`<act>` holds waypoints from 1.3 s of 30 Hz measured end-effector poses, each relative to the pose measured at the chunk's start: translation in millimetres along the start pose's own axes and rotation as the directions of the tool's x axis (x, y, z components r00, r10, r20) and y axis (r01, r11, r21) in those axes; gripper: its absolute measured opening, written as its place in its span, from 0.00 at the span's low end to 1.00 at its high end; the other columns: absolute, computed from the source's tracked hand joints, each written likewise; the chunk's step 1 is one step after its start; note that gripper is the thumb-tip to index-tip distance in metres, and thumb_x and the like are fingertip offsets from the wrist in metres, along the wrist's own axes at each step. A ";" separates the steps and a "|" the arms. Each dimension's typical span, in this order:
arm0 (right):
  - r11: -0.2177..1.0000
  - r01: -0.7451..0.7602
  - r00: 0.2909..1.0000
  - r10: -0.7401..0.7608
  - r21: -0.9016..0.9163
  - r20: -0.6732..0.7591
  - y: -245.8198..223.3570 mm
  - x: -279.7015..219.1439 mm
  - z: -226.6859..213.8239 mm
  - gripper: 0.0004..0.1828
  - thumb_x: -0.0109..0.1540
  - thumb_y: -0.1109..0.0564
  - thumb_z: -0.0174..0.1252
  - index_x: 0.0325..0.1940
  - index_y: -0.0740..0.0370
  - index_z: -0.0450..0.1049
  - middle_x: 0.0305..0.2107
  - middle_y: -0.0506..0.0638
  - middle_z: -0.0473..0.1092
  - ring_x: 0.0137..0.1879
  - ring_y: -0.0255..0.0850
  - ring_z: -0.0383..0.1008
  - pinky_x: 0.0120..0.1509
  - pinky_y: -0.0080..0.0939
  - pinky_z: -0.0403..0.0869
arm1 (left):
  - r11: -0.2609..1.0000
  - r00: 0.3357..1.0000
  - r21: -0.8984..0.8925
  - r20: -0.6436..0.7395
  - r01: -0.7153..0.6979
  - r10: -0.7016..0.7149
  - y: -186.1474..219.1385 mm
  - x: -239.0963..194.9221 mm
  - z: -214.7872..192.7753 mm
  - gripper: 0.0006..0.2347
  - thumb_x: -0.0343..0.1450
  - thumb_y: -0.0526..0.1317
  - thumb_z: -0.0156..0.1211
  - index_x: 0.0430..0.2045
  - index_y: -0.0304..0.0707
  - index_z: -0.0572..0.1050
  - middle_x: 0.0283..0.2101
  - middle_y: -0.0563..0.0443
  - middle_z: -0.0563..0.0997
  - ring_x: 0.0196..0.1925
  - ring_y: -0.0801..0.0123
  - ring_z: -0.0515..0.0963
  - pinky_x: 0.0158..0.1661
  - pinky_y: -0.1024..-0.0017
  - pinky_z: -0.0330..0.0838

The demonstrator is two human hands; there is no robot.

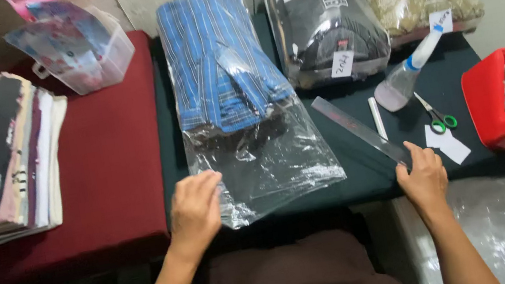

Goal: Pack folded clothes into plastic bags and seal them using a ruler and tape.

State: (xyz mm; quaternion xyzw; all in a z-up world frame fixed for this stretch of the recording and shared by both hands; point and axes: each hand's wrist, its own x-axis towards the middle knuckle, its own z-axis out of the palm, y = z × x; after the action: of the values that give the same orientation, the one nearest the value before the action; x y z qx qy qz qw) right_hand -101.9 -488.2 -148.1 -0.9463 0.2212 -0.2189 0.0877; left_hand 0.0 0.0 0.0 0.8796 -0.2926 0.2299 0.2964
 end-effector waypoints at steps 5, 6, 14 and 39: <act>0.996 0.080 0.995 -0.083 -0.044 -0.059 -44.9 24.5 -15.9 0.32 0.52 0.50 0.67 0.61 0.51 0.76 0.43 0.55 0.71 0.52 0.55 0.71 0.54 0.54 0.71 | 0.973 0.977 0.094 -0.056 0.209 -0.204 -65.6 -10.1 23.8 0.18 0.71 0.35 0.61 0.57 0.36 0.73 0.59 0.40 0.77 0.60 0.47 0.75 0.58 0.58 0.71; 0.990 0.122 0.981 -0.130 -0.066 -0.141 -60.2 27.3 -24.9 0.28 0.52 0.50 0.67 0.58 0.51 0.77 0.45 0.53 0.73 0.53 0.54 0.72 0.54 0.53 0.71 | 0.947 0.947 0.059 -0.070 0.317 -0.313 -80.8 -14.4 29.7 0.24 0.71 0.39 0.64 0.63 0.34 0.69 0.62 0.36 0.75 0.62 0.45 0.74 0.58 0.57 0.70; 0.662 -0.330 0.886 -0.028 0.673 0.463 -149.4 66.3 39.4 0.28 0.60 0.43 0.65 0.59 0.61 0.73 0.41 0.52 0.77 0.44 0.36 0.77 0.46 0.36 0.74 | 0.528 0.600 -0.288 0.314 0.799 -0.736 -123.3 9.5 75.6 0.48 0.65 0.52 0.69 0.71 0.29 0.41 0.52 0.37 0.78 0.39 0.64 0.83 0.40 0.66 0.77; -0.574 -0.729 0.619 -0.320 0.373 0.717 -115.5 -1.0 -16.8 0.42 0.60 0.32 0.55 0.65 0.68 0.64 0.61 0.68 0.67 0.65 0.60 0.70 0.65 0.64 0.69 | 0.973 0.984 0.148 -0.048 0.176 -0.171 6.2 49.4 25.5 0.31 0.67 0.44 0.69 0.64 0.33 0.66 0.56 0.38 0.75 0.55 0.46 0.72 0.55 0.54 0.68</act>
State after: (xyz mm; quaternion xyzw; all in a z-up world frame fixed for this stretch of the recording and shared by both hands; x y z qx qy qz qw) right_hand -66.4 -386.5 -103.2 -0.2483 0.1511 0.0658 0.9546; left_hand 37.6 -39.4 12.6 0.9176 -0.1911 0.2400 0.2529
